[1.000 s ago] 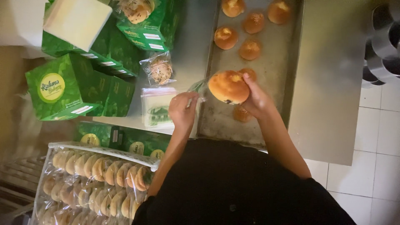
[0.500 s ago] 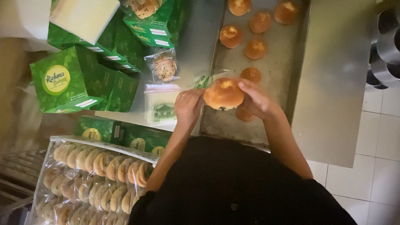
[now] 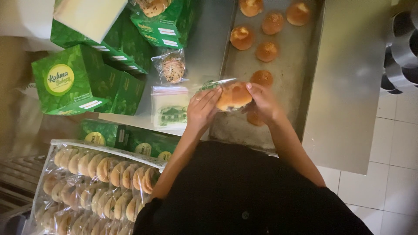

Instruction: The person bags small baked buns from a metal tray into individual clear plastic bags and then places the bagged buns into a large plastic crate already filled with similar items.

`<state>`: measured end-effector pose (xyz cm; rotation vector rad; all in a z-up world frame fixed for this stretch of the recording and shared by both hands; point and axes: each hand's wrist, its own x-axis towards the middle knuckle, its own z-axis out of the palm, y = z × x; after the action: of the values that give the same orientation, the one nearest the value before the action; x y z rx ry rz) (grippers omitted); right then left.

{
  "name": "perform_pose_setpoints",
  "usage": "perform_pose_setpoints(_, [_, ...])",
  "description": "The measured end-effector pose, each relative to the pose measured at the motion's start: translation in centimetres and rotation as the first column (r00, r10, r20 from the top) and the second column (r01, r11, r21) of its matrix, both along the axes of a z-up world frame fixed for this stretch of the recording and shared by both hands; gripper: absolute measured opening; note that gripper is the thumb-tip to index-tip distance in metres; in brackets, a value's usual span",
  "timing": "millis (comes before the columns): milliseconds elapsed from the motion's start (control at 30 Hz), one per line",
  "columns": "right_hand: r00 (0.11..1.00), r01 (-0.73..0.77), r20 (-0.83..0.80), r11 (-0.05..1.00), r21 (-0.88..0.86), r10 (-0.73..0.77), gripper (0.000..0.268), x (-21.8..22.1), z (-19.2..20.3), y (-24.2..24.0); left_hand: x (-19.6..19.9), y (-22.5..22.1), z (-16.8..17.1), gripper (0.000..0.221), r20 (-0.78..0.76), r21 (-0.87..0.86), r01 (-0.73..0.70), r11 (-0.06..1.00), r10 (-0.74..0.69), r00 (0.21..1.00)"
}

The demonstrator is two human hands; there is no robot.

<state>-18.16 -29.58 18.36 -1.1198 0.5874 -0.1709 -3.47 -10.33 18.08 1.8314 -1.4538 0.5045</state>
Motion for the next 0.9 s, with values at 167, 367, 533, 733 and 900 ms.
perform_pose_setpoints(167, [0.995, 0.047, -0.071, 0.964, -0.263, -0.067, 0.052, 0.4, -0.6, 0.8, -0.4, -0.3, 0.6, 0.051, 0.027, 0.014, 0.03, 0.999, -0.031, 0.999])
perform_pose_setpoints(367, [0.988, 0.144, 0.03, 0.855, -0.498, -0.149, 0.055, 0.4, 0.4, 1.6, -1.2, -0.5, 1.2, 0.063, -0.067, 0.053, 0.027, 0.998, -0.023, 0.997])
perform_pose_setpoints(533, [0.992, 0.052, -0.028, 0.615, -0.787, -0.12, 0.047, 0.0, 1.9, 0.9, -0.7, -1.3, -3.3, 0.068, -0.094, 0.159, -0.005, 0.987, 0.02, 0.995])
perform_pose_setpoints(733, [0.986, 0.046, 0.138, 0.637, -0.769, 0.095, 0.046, -0.9, 6.9, 0.9, -2.8, -0.8, 2.8, 0.062, -0.575, 0.062, 0.032, 0.998, 0.01, 0.818])
perform_pose_setpoints(900, [0.984, 0.084, 0.124, 0.286, -0.954, 0.126, 0.045, -1.2, 6.5, 0.1, -3.1, -1.3, 0.7, 0.044, -0.684, 0.024, -0.011, 1.0, 0.025, 0.73])
